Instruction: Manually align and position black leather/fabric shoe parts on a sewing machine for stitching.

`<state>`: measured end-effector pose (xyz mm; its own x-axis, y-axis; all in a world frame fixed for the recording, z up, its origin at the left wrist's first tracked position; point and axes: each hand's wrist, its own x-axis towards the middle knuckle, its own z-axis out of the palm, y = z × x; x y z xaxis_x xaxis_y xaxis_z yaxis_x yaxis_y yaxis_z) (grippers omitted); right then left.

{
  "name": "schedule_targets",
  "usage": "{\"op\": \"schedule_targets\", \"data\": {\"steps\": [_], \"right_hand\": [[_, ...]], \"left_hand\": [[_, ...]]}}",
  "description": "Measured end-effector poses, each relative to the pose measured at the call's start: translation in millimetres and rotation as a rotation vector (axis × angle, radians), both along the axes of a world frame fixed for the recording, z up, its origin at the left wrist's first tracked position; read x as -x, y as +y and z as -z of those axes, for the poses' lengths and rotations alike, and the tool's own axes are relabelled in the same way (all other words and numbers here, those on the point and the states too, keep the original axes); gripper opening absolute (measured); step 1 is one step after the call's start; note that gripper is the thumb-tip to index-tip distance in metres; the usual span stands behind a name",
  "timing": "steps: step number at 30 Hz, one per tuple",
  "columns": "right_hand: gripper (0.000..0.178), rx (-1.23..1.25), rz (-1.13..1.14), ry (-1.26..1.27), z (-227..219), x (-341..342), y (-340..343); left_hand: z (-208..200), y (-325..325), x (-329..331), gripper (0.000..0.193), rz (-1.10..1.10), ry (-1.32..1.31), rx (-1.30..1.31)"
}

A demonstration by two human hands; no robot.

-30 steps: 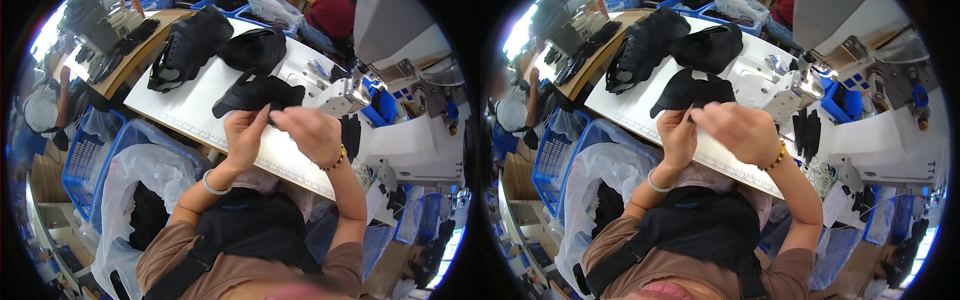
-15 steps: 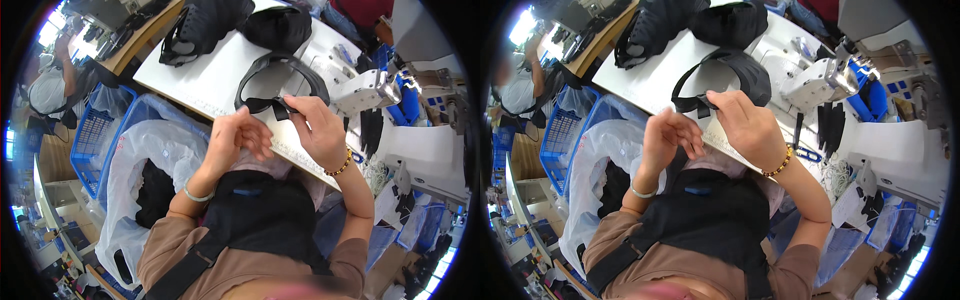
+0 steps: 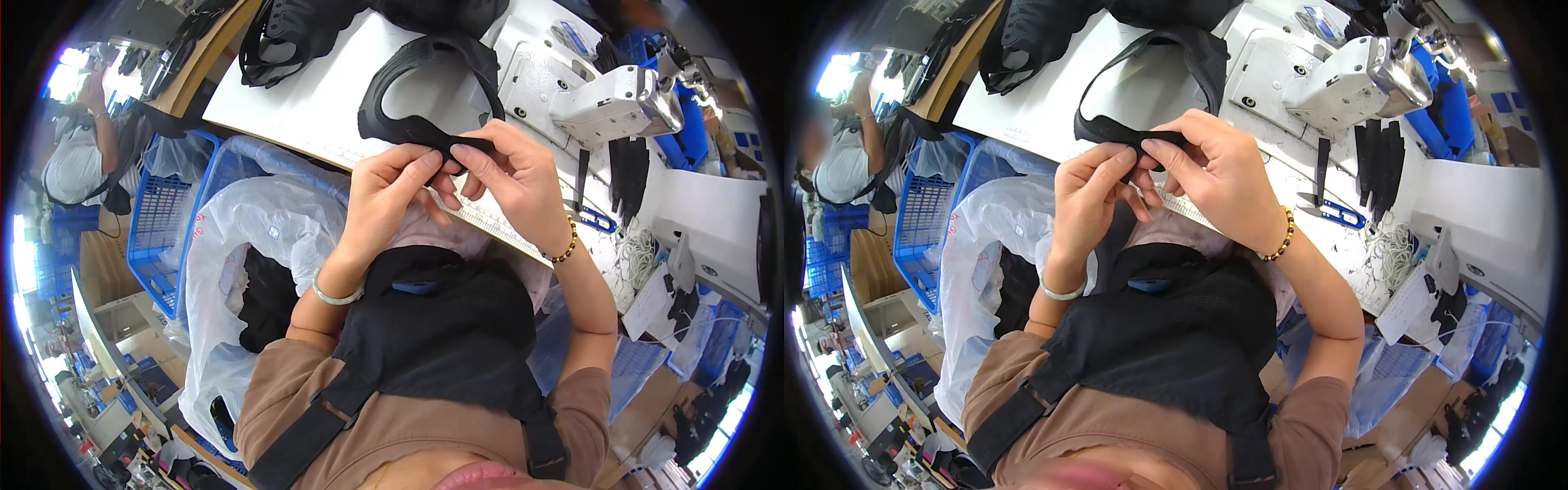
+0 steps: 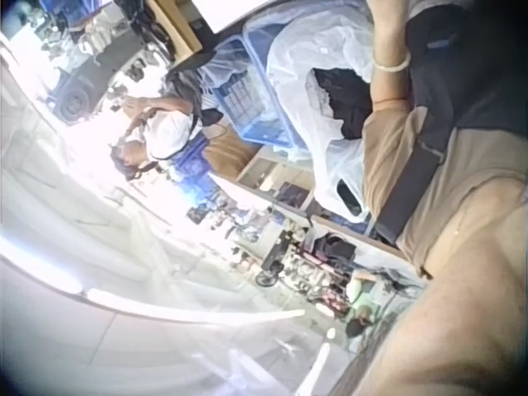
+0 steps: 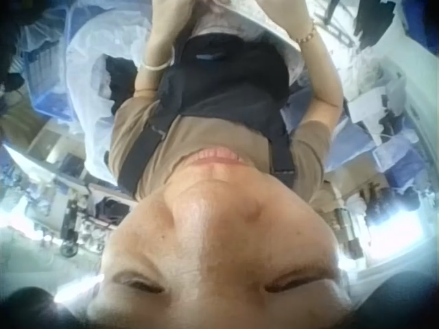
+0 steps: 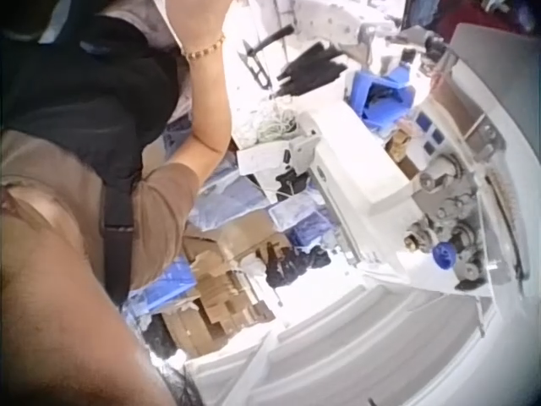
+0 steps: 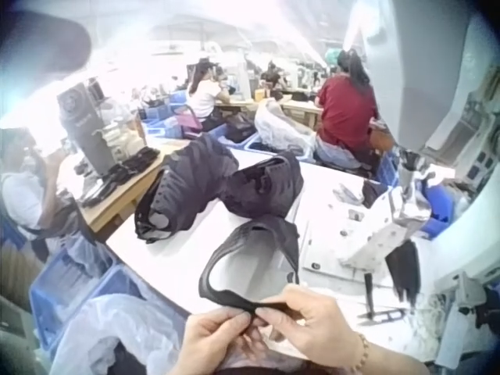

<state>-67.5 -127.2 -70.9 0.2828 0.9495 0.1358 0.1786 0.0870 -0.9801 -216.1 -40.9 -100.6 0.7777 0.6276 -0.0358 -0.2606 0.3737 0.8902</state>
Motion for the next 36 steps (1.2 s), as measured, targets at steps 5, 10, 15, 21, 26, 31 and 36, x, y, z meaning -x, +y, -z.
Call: {"op": "schedule_targets", "data": {"steps": [5, 10, 15, 21, 26, 31, 36], "right_hand": [[0.010, -0.047, -0.043, 0.261, 10.9, -1.9, 3.9], [0.011, -0.037, -0.040, 0.256, 6.5, 1.0, 5.6], [0.024, -0.186, -0.063, -0.463, 7.8, 11.1, -2.0], [0.031, -0.518, -0.268, -1.142, 44.5, 52.5, 31.9], [0.029, -0.635, -0.160, -1.225, 54.4, 76.3, 115.4], [0.018, -0.560, -0.030, -1.375, 79.6, 94.7, 198.9], [0.018, -0.539, 0.095, -1.236, 79.5, 86.4, 228.7]], "left_hand": [[6.8, -13.2, -9.1, 0.024, -0.175, -0.129, 0.073], [14.5, -9.8, -4.8, 0.029, -0.170, -0.203, 0.125], [23.2, 42.2, 22.4, 0.056, 0.015, -0.177, 0.374], [18.7, 116.3, 43.8, 0.033, -0.231, -0.199, 0.036], [2.0, 190.6, 78.0, 0.020, -0.477, -0.367, -0.069], [33.1, 284.6, 92.5, 0.014, -0.642, 0.035, -0.214], [27.1, 345.8, 52.6, 0.020, -0.588, 0.230, -0.254]]}}
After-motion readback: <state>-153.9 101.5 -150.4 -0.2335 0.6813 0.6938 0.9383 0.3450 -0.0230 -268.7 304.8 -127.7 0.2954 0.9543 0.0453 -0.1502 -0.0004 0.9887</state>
